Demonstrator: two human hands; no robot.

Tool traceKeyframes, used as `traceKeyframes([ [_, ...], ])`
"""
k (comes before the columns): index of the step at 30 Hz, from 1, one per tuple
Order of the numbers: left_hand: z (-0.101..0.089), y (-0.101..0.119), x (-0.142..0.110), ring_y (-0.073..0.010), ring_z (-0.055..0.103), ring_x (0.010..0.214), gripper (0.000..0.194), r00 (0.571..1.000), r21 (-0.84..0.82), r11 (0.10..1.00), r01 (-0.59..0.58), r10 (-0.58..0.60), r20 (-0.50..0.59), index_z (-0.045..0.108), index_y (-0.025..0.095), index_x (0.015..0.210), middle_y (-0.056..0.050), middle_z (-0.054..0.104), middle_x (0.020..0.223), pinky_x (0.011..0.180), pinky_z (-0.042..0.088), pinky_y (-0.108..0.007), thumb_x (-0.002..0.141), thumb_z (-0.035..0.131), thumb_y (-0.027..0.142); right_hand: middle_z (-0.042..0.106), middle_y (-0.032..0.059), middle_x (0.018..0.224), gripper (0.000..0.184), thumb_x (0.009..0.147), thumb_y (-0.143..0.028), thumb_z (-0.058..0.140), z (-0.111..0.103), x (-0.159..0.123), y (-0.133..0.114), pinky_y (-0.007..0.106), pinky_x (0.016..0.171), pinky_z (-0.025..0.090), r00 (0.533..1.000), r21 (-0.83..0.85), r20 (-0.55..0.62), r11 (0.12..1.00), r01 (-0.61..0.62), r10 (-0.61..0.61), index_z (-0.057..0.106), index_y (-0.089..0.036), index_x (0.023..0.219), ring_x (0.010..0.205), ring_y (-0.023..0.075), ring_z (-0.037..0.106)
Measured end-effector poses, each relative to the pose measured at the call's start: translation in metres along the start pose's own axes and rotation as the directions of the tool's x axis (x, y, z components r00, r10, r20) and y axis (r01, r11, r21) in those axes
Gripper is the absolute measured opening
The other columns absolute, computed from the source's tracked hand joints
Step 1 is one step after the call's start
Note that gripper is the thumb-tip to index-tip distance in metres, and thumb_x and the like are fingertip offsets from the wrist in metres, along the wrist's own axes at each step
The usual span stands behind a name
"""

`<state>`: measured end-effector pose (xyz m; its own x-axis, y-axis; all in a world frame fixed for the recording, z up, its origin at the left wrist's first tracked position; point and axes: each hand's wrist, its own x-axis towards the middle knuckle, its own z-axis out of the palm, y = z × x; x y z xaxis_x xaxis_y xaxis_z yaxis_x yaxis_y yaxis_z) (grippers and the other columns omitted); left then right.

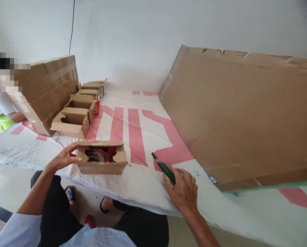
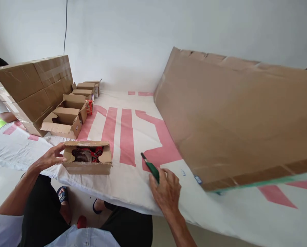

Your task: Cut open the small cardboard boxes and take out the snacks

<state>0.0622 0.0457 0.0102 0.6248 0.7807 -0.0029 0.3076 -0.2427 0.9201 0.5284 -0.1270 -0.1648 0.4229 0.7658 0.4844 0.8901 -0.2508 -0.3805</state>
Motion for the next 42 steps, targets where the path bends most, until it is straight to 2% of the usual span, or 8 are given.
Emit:
traceKeyframes([
  [3, -0.004, -0.003, -0.002, -0.0404, 0.049, 0.148, 0.089, 0.998, 0.035, 0.999, 0.03, -0.032, 0.056, 0.054, 0.033, 0.157, -0.011, 0.055, 0.159, 0.111, 0.052, -0.051, 0.079, 0.086, 0.06, 0.067, 0.0196, 0.127, 0.044, 0.1, -0.053, 0.05, -0.007, 0.013, -0.037, 0.061, 0.105, 0.051, 0.998, 0.248, -0.033, 0.967, 0.057, -0.051, 0.067, -0.021, 0.127, 0.123, 0.039, 0.06],
  [7, -0.005, -0.007, -0.004, -0.0441, 0.044, 0.151, 0.112, 0.996, 0.107, 0.992, 0.065, -0.071, 0.055, 0.043, 0.034, 0.163, -0.015, 0.047, 0.165, 0.115, 0.046, -0.059, 0.067, 0.093, 0.065, 0.069, 0.0131, 0.129, 0.04, 0.103, -0.056, 0.054, -0.017, 0.022, -0.102, 0.046, 0.096, 0.059, 0.979, 0.627, 0.165, 0.779, -0.007, -0.124, 0.068, -0.026, 0.126, 0.118, 0.0296, 0.067],
  [12, -0.004, -0.014, -0.004, -0.0462, 0.037, 0.156, 0.13, 0.997, 0.162, 0.985, 0.064, -0.068, 0.02, 0.031, 0.034, 0.17, -0.017, 0.032, 0.174, 0.116, 0.046, -0.059, 0.062, 0.096, 0.066, 0.069, 0.0116, 0.131, 0.045, 0.099, -0.056, 0.062, -0.024, 0.02, -0.159, 0.045, 0.093, 0.061, 0.932, 0.772, 0.282, 0.631, -0.079, -0.228, 0.062, -0.027, 0.133, 0.116, 0.0281, 0.068],
  [21, -0.003, -0.011, 0.004, -0.0423, 0.046, 0.148, 0.135, 1.0, 0.215, 0.977, -0.006, 0.001, 0.023, 0.027, 0.031, 0.171, -0.018, 0.043, 0.162, 0.113, 0.051, -0.06, 0.06, 0.099, 0.053, 0.071, 0.0126, 0.128, 0.05, 0.094, -0.056, 0.062, -0.038, 0.028, -0.171, 0.047, 0.09, 0.059, 0.901, 0.668, 0.381, 0.736, -0.114, -0.207, 0.056, -0.025, 0.133, 0.109, 0.0294, 0.07],
  [26, 0.003, -0.006, 0.006, -0.0411, 0.048, 0.144, 0.128, 0.999, 0.252, 0.967, -0.037, 0.029, 0.035, 0.035, 0.029, 0.167, -0.016, 0.045, 0.156, 0.113, 0.051, -0.059, 0.058, 0.1, 0.05, 0.059, 0.0149, 0.148, 0.053, 0.092, -0.052, 0.065, -0.041, 0.047, -0.185, 0.049, 0.101, 0.056, 0.905, 0.509, 0.326, 0.857, 0.075, -0.272, 0.059, -0.026, 0.138, 0.134, 0.0345, 0.06],
  [29, 0.005, -0.003, 0.005, -0.0395, 0.05, 0.14, 0.124, 0.999, 0.286, 0.957, -0.035, 0.029, 0.027, 0.039, 0.029, 0.164, -0.014, 0.048, 0.151, 0.114, 0.05, -0.059, 0.058, 0.1, 0.051, 0.054, 0.0148, 0.156, 0.049, 0.094, -0.055, 0.065, -0.044, 0.057, -0.192, 0.047, 0.098, 0.055, 0.882, 0.393, 0.358, 0.907, 0.154, -0.305, 0.064, -0.025, 0.134, 0.136, 0.0357, 0.059],
  [37, 0.006, -0.003, 0.007, -0.0387, 0.051, 0.135, 0.123, 0.998, 0.308, 0.95, -0.056, 0.048, 0.034, 0.042, 0.028, 0.161, -0.013, 0.049, 0.143, 0.112, 0.05, -0.06, 0.056, 0.1, 0.059, 0.066, 0.0071, 0.119, 0.033, 0.09, -0.05, 0.073, -0.051, 0.08, -0.21, 0.033, 0.068, 0.042, 0.853, 0.154, 0.456, 0.966, 0.206, -0.254, 0.067, -0.024, 0.11, 0.093, 0.0239, 0.067],
  [42, 0.005, 0.0, 0.005, -0.0404, 0.049, 0.139, 0.128, 0.997, 0.358, 0.931, -0.078, 0.067, 0.043, 0.038, 0.027, 0.164, -0.014, 0.048, 0.146, 0.116, 0.046, -0.06, 0.057, 0.099, 0.062, 0.066, 0.0085, 0.112, 0.023, 0.086, -0.032, 0.07, -0.056, 0.092, -0.215, 0.033, 0.068, 0.04, 0.805, 0.077, 0.538, 0.965, 0.249, -0.251, 0.067, -0.023, 0.107, 0.099, 0.027, 0.067],
])
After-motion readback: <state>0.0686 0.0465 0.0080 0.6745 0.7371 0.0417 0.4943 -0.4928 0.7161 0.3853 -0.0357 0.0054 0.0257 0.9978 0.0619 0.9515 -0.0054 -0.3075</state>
